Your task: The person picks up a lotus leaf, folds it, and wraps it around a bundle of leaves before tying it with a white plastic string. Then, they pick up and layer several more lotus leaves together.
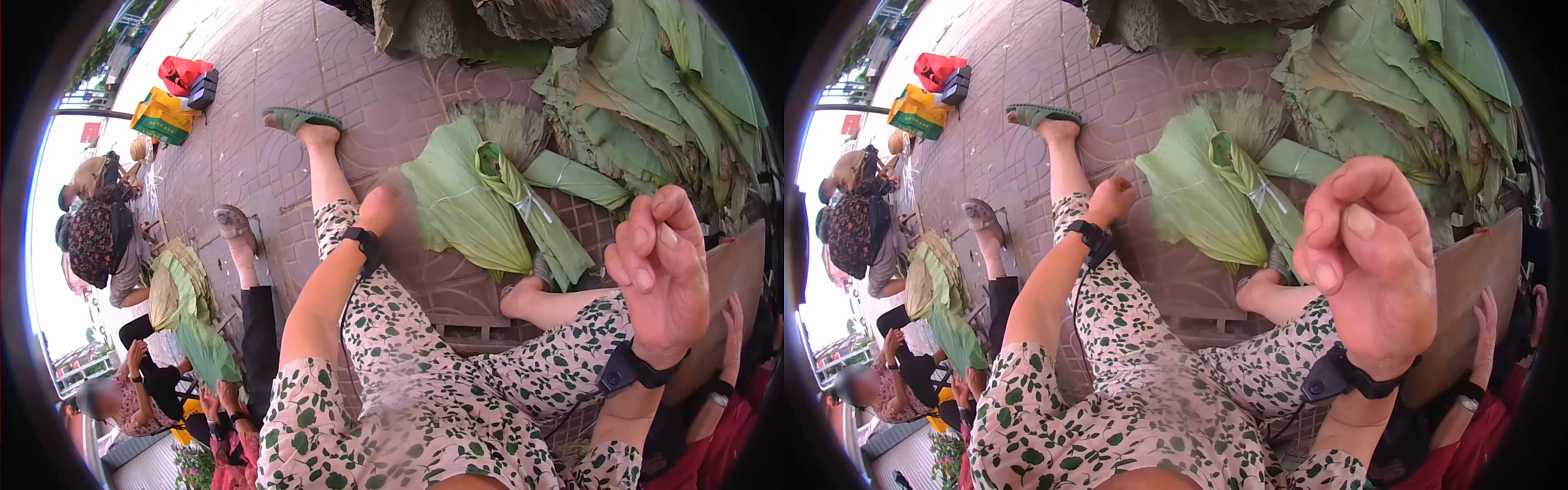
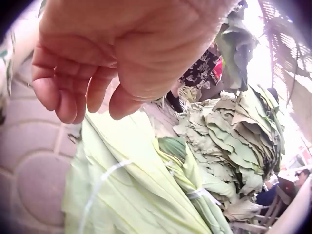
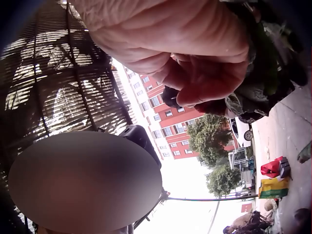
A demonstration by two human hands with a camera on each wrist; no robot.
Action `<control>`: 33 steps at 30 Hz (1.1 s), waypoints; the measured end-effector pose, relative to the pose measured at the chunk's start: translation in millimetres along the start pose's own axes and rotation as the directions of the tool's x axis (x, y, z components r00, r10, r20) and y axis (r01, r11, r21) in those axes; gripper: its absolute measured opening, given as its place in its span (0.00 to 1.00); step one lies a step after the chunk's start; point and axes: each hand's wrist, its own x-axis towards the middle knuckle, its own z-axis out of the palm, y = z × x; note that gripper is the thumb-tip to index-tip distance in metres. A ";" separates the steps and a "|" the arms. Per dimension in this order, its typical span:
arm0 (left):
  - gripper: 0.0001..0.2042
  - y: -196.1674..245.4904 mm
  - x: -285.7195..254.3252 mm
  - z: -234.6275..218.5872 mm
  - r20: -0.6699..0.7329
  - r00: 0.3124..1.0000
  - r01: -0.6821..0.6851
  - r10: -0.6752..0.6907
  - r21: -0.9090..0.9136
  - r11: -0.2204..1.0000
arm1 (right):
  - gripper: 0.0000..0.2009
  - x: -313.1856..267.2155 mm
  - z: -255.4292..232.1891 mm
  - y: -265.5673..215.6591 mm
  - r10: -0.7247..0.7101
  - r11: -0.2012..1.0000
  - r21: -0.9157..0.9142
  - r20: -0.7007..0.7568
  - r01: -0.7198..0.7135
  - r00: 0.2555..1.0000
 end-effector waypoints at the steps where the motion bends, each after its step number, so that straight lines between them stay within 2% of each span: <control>1: 0.18 10.8 -6.6 14.9 0.093 0.995 -0.033 0.037 -0.050 0.998 | 0.09 -0.1 -0.1 -0.9 -0.005 1.000 0.002 -0.001 0.005 1.000; 2: 0.21 26.4 -15.8 26.9 0.285 0.957 0.107 -0.060 -0.152 0.983 | 0.08 0.0 -0.4 -2.2 0.011 1.000 -0.006 0.025 -0.011 1.000; 3: 0.25 41.8 -26.0 38.9 0.474 0.871 0.258 -0.127 -0.222 0.940 | 0.07 -0.5 -1.0 -3.5 0.025 1.000 -0.017 0.049 -0.025 0.998; 5: 0.29 54.1 -45.5 72.8 0.658 0.741 0.354 -0.132 -0.216 0.910 | 0.07 -3.2 -2.3 -4.6 0.019 1.000 -0.017 0.043 -0.018 0.999; 7: 0.27 45.2 -60.7 128.4 0.699 0.713 0.460 -0.053 -0.410 0.788 | 0.07 -5.2 -4.8 -6.2 0.015 1.000 -0.017 0.036 -0.014 0.999; 8: 0.27 56.0 -69.4 135.6 0.701 0.711 0.456 -0.050 -0.406 0.792 | 0.07 -6.2 -6.7 -6.3 0.011 1.000 -0.002 0.046 -0.011 0.999; 10: 0.26 76.1 -82.8 143.2 0.698 0.662 0.735 -0.272 -0.534 0.418 | 0.07 -7.6 -9.6 -5.9 0.002 1.000 0.014 0.052 -0.003 0.999; 11: 0.26 76.4 -82.4 152.9 0.698 0.664 0.732 -0.270 -0.533 0.424 | 0.08 -7.7 -10.8 -6.1 -0.005 1.000 0.011 0.053 0.004 0.999; 13: 0.24 72.2 -77.6 172.4 0.744 0.630 0.775 -0.223 -0.620 0.120 | 0.08 -6.7 -13.2 -6.6 -0.018 1.000 0.005 0.052 0.018 0.998; 14: 0.24 72.5 -77.3 175.9 0.744 0.631 0.774 -0.221 -0.620 0.126 | 0.08 -5.2 -14.0 -6.2 -0.026 1.000 0.006 0.047 0.026 0.999; 16: 0.19 86.3 -81.6 163.4 0.663 0.698 0.693 -0.269 -0.721 0.023 | 0.09 -2.9 -13.4 -5.2 -0.040 0.999 0.008 0.044 0.040 0.998; 17: 0.19 93.1 -84.5 153.2 0.660 0.702 0.690 -0.267 -0.723 0.029 | 0.09 -2.1 -12.1 -4.6 -0.023 1.000 0.003 0.020 0.023 1.000; 19: 0.17 106.8 -92.4 122.2 0.569 0.790 0.599 -0.226 -0.796 0.088 | 0.09 -0.3 -9.8 -1.8 -0.004 1.000 0.005 0.013 0.004 1.000; 20: 0.17 109.7 -96.5 113.4 0.563 0.795 0.593 -0.225 -0.800 0.092 | 0.09 1.0 -8.5 0.5 -0.010 1.000 0.008 0.017 0.010 1.000; 21: 0.13 110.4 -101.6 107.5 0.330 0.936 0.349 -0.123 -0.917 0.192 | 0.09 2.0 -7.0 3.1 0.019 0.998 -0.064 0.008 -0.018 1.000; 22: 0.09 113.4 -106.4 96.6 0.074 0.997 0.070 0.005 -0.964 0.258 | 0.09 2.8 -6.6 5.2 0.046 0.990 -0.135 -0.003 -0.046 0.999; 23: 0.13 112.4 -108.1 81.7 0.115 0.991 0.099 0.064 -0.970 0.222 | 0.09 3.2 -7.3 6.9 0.079 0.981 -0.179 0.014 -0.075 0.997; 24: 0.13 120.0 -113.4 57.9 0.107 0.992 0.090 0.066 -0.970 0.225 | 0.09 4.0 -6.8 10.0 0.073 0.982 -0.178 0.021 -0.068 0.997; 26: 0.17 141.1 -129.7 9.1 0.247 0.969 0.247 0.002 -0.965 -0.090 | 0.09 5.5 -4.8 17.0 0.123 0.938 -0.330 0.024 -0.108 0.992; 27: 0.19 145.4 -136.9 -4.8 0.162 0.987 0.162 -0.001 -0.986 -0.049 | 0.10 6.6 -6.3 19.5 0.147 0.901 -0.420 0.048 -0.114 0.988; 28: 0.19 147.8 -143.4 -16.0 0.155 0.988 0.155 0.001 -0.987 -0.048 | 0.10 7.6 -8.1 24.4 0.142 0.901 -0.420 0.053 -0.107 0.988; 30: 0.17 151.8 -155.3 -36.5 0.095 0.995 0.099 0.033 -0.982 -0.160 | 0.14 10.4 -13.3 37.2 0.134 0.793 -0.607 0.108 -0.041 0.985; 31: 0.17 155.0 -161.8 -46.2 0.095 0.994 0.103 0.054 -0.979 -0.176 | 0.17 10.3 -15.2 42.2 0.134 0.724 -0.689 0.134 -0.005 0.982; 32: 0.17 159.7 -168.1 -54.2 0.090 0.994 0.099 0.058 -0.979 -0.176 | 0.17 9.3 -16.4 46.0 0.129 0.723 -0.690 0.138 0.002 0.982; 33: 0.17 164.2 -173.8 -61.5 0.058 0.997 0.065 0.045 -0.983 -0.171 | 0.20 8.6 -16.6 48.7 0.112 0.645 -0.760 0.196 0.079 0.974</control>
